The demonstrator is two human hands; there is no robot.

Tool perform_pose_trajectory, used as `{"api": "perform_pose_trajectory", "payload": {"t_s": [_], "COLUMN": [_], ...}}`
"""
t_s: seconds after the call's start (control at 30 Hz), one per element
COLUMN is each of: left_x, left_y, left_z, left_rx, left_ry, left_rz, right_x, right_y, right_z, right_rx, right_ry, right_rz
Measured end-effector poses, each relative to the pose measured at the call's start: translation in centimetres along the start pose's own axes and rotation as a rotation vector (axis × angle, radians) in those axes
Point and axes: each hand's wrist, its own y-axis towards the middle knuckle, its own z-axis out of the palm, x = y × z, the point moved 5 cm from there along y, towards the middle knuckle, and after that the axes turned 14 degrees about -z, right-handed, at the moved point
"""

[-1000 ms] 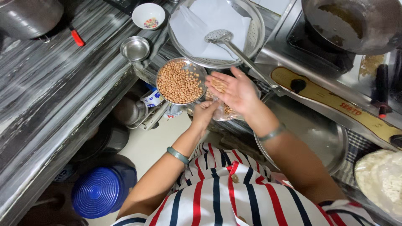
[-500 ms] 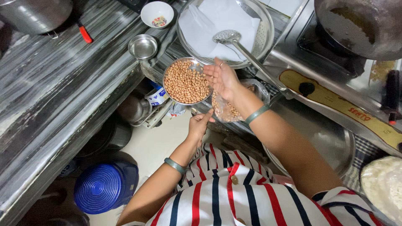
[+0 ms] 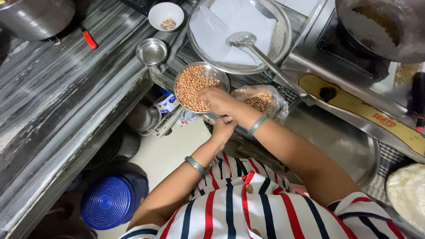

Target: The person transfers peanuts from a plastic bag into a metal bowl, repeatedly scooping and pouring them. The person occasionally picks up individual peanuts and places them back into the bowl.

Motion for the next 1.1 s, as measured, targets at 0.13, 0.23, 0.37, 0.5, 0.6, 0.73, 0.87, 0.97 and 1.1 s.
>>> {"api": "perform_pose_trajectory", "payload": {"t_s": [0.13,0.23,0.37,0.5,0.6,0.73,0.87,0.97,1.1], "left_x": [-2.3,-3.8,-5.6,-6.1,-5.4,-3.5,-2.8,-3.4,-4.3], "left_y": [0.2,0.9,1.9,2.4,2.5,1.6,0.9,0.2,-1.0], "left_z": [0.8,1.9,2.6,3.1,2.2,0.9,-0.4,-1.2,-1.4], "left_rx": [-0.09,-0.045,0.025,0.068,0.097,0.157,0.116,0.088,0.059], "left_ry": [0.081,0.06,0.048,0.016,-0.024,-0.058,-0.072,-0.14,-0.17], "left_rz": [0.086,0.137,0.249,0.301,0.3,0.231,0.139,0.166,0.225], "right_x": [-2.2,-3.4,-1.7,1.7,1.7,1.7,1.8,1.3,-0.3], "right_y": [0.5,0.9,1.8,3.4,2.8,0.2,-7.2,-11.8,-14.4], "right_z": [1.2,0.6,-1.1,-1.1,-1.5,-5.4,-10.9,-12.0,-9.5], "right_rx": [-0.01,-0.033,-0.094,-0.085,0.068,-0.174,-0.554,-0.602,-0.358], "right_ry": [-0.04,-0.075,-0.102,-0.266,-0.098,0.089,0.298,0.179,-0.03], "right_rz": [0.021,0.052,0.014,-0.176,-0.002,0.193,0.21,0.292,0.388]}}
